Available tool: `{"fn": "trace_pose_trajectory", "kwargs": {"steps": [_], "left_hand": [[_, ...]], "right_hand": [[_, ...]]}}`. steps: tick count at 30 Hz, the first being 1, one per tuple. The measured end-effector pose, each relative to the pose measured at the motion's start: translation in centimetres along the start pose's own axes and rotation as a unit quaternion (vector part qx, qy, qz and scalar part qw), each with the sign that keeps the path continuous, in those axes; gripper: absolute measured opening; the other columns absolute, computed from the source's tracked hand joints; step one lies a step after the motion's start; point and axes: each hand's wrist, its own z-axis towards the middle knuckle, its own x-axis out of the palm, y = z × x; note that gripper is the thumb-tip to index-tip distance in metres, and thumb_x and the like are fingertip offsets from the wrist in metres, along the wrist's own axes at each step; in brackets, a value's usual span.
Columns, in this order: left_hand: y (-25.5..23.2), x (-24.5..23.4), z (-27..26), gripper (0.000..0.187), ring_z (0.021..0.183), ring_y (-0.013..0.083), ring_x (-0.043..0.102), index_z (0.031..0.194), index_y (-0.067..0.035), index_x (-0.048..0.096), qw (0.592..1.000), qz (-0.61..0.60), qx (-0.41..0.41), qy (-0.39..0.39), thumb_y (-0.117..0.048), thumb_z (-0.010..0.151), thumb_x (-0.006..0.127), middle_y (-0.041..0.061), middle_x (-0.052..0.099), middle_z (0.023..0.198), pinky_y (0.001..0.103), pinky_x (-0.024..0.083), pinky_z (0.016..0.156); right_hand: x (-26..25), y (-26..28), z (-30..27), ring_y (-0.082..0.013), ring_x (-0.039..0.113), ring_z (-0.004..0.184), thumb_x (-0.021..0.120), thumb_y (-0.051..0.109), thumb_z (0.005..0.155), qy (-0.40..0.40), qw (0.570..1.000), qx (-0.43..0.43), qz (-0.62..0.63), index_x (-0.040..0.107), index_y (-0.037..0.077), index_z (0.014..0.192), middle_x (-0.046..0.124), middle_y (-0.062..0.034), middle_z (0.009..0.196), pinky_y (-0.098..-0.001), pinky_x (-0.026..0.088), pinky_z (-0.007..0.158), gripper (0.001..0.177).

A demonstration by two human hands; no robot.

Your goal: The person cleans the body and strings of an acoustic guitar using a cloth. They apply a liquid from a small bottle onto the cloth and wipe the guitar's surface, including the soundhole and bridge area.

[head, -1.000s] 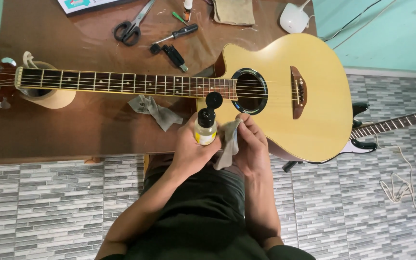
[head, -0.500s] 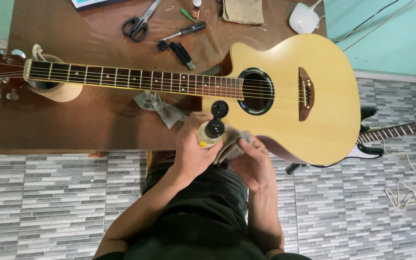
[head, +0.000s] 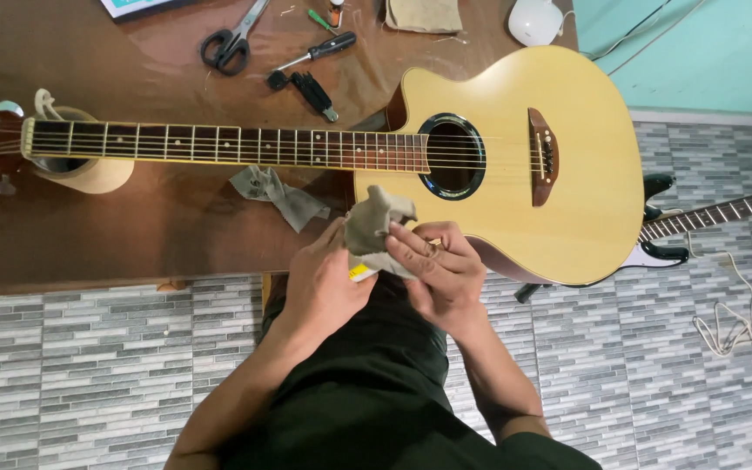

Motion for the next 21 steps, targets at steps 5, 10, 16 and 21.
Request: {"fn": "trace_pose_trajectory", "kwargs": {"steps": [5, 10, 16, 21], "left_hand": [[1.8, 1.5, -0.9, 0.025, 0.085, 0.0327, 0.076, 0.091, -0.008, 0.069, 0.995, -0.065, -0.027, 0.065, -0.017, 0.071, 0.081, 0.009, 0.074, 0.085, 0.043, 0.062, 0.077], [1.9, 2.8, -0.4, 0.041, 0.096, 0.0419, 0.072, 0.101, -0.004, 0.071, 0.998, 0.040, -0.044, -0.029, -0.020, 0.066, 0.083, 0.017, 0.072, 0.097, 0.055, 0.059, 0.084], [3.1, 3.1, -1.4, 0.034, 0.093, 0.0416, 0.071, 0.095, -0.007, 0.071, 0.998, 0.054, -0.026, -0.037, -0.020, 0.066, 0.081, 0.016, 0.071, 0.096, 0.054, 0.059, 0.081], [1.8, 3.5, -1.1, 0.043, 0.085, 0.0375, 0.074, 0.101, -0.004, 0.067, 0.992, 0.107, -0.056, -0.045, -0.025, 0.067, 0.084, 0.014, 0.070, 0.094, 0.048, 0.061, 0.076]], "right_hand": [[0.2, -0.6, 0.2, -0.0236, 0.059, 0.071, 0.064, 0.012, 0.095, 0.003, 0.994, -0.031, 0.102, 0.085, 0.006, 0.097, 0.080, -0.0128, 0.102, -0.0312, 0.055, 0.067, 0.022], [1.5, 1.0, 1.2, -0.0284, 0.068, 0.075, 0.068, 0.007, 0.093, -0.060, 0.998, 0.034, -0.008, 0.081, 0.005, 0.104, 0.081, -0.0136, 0.100, -0.0342, 0.059, 0.071, 0.017], [2.8, 0.8, -1.6, -0.0276, 0.066, 0.072, 0.073, 0.001, 0.089, -0.120, 0.991, 0.062, 0.020, 0.082, 0.004, 0.096, 0.081, -0.0144, 0.093, -0.0339, 0.059, 0.070, 0.011], [2.9, 1.3, -1.3, -0.0334, 0.069, 0.077, 0.074, -0.004, 0.087, -0.118, 0.985, 0.125, 0.018, 0.080, 0.000, 0.101, 0.080, -0.0166, 0.095, -0.0416, 0.059, 0.072, 0.017]]}}
